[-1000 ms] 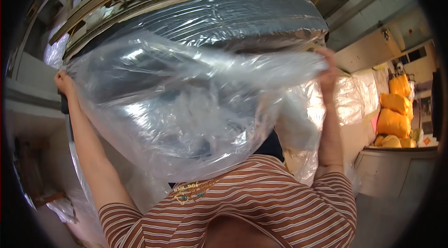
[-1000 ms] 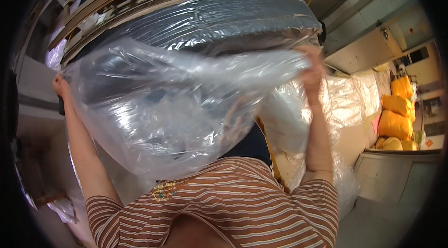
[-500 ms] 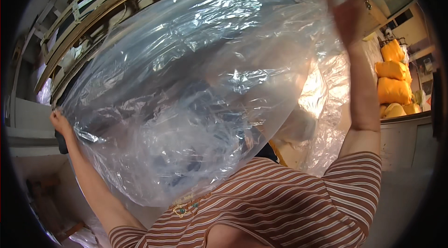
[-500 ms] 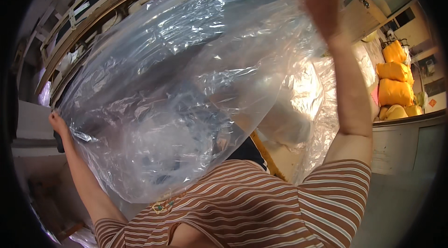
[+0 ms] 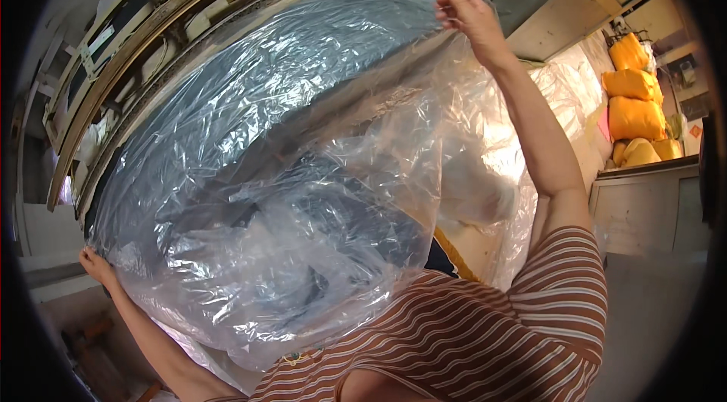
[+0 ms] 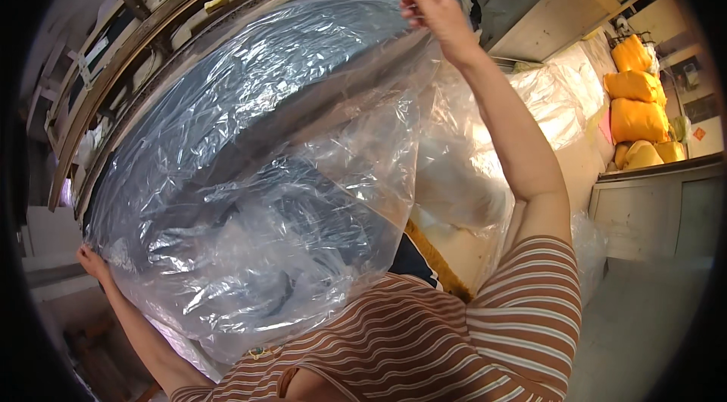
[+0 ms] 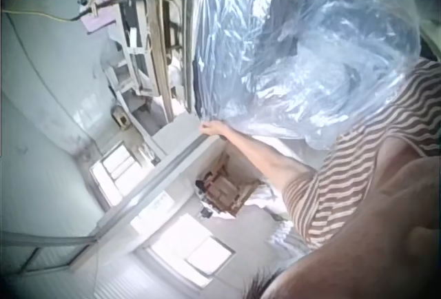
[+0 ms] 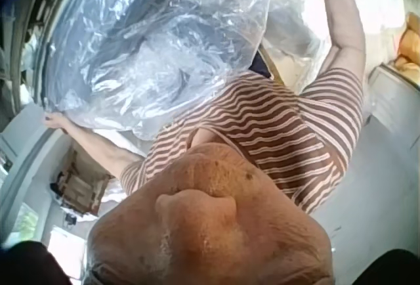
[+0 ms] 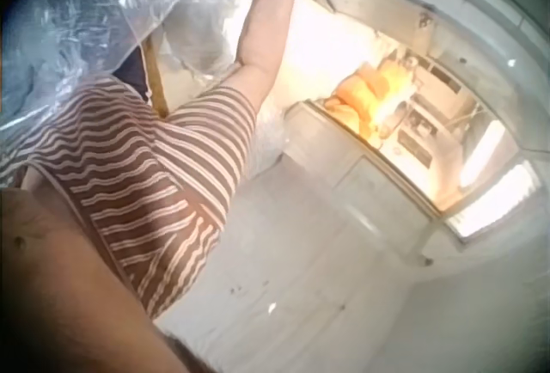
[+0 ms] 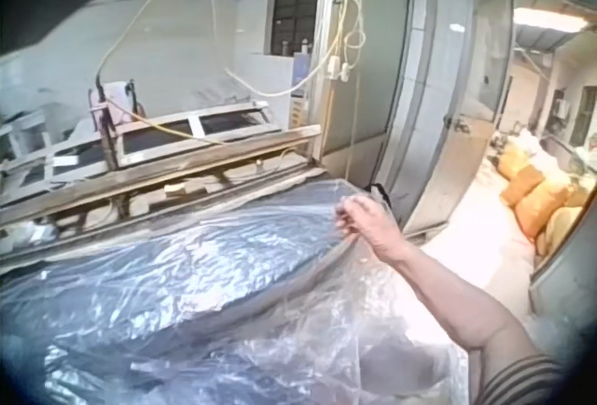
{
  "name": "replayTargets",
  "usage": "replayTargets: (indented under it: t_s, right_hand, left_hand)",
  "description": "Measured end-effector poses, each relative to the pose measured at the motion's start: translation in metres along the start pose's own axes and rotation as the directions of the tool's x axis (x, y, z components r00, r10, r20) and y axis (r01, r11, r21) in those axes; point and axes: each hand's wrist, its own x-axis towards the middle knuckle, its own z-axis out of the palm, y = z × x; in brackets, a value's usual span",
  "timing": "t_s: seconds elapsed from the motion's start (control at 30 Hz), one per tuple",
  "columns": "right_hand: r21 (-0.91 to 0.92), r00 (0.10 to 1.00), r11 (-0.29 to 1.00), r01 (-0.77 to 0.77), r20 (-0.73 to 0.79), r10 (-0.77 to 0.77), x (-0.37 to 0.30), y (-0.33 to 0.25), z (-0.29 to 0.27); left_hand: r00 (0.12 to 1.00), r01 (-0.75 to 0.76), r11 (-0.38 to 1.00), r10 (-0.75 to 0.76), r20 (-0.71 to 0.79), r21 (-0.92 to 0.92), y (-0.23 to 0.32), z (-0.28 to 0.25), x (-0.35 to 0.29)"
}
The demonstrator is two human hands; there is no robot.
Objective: The person wraps a large, dark-colored upholstered object, likely a sofa or chair, with clear plastic sheeting. They repeatedly stretch the plastic over the surface, smooth it down, and tuck the edges under the frame to secure the covering.
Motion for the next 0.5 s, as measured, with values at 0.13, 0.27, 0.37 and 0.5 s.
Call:
replayTargets:
  t_s: [0.13, 0.27, 0.37, 0.5]
  right_hand:
    - [-0.735, 0.742, 0.456, 0.502, 0.095, -0.664, 0.004, 0.002, 0.036]
    - [-0.954, 0.595, 0.086, 0.287, 0.107, -0.796, 0.029, -0.016, 0.055]
    - [-0.980, 0.614, 0.084, 0.182, 0.046, -0.788, 0.050, -0.030, 0.060]
    - [-0.979, 0.813, -0.002, 0.203, 0.169, -0.557, 0.083, -0.029, 0.044]
  left_hand:
    - [0.999, 0.041, 0.997, -0.041, 0.001, -0.070, -0.003, 0.001, -0.001]
    - [0.994, 0.111, 0.986, -0.111, 0.015, -0.123, -0.016, -0.006, 0.000]
    - [0.986, 0.167, 0.974, -0.168, 0.011, -0.153, -0.013, -0.009, 0.000]
    - [0.969, 0.238, 0.955, -0.247, -0.028, -0.176, -0.013, -0.014, -0.003]
